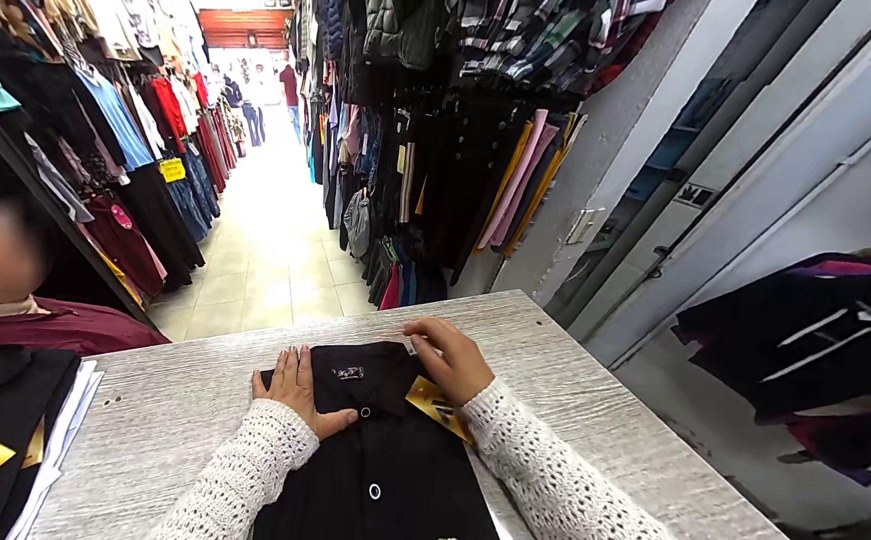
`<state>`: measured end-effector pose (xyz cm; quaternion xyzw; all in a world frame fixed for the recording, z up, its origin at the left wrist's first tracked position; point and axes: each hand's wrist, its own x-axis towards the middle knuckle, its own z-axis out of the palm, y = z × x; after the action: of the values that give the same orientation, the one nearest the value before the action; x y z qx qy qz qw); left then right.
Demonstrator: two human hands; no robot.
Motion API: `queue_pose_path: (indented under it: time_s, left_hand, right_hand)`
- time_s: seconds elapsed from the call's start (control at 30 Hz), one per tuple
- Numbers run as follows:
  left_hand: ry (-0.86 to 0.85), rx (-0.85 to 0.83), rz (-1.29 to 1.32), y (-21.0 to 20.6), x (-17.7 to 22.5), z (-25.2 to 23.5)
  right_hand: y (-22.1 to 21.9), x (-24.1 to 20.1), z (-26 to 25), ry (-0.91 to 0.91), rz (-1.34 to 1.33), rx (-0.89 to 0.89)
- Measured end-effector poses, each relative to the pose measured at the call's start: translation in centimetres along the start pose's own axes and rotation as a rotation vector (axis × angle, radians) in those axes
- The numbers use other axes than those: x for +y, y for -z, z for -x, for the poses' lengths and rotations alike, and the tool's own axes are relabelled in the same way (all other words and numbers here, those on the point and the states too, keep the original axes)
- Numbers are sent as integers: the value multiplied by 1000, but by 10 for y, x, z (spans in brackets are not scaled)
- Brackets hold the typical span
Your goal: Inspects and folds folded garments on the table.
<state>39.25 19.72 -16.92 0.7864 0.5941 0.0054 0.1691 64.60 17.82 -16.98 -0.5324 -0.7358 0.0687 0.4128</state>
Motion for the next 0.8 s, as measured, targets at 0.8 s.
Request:
queue_pose_path:
  time_s: [0.8]
  left_hand:
    - [-329,389,502,-14,-88,-32]
  right_hand:
    - [9,38,19,-175,-30,-258]
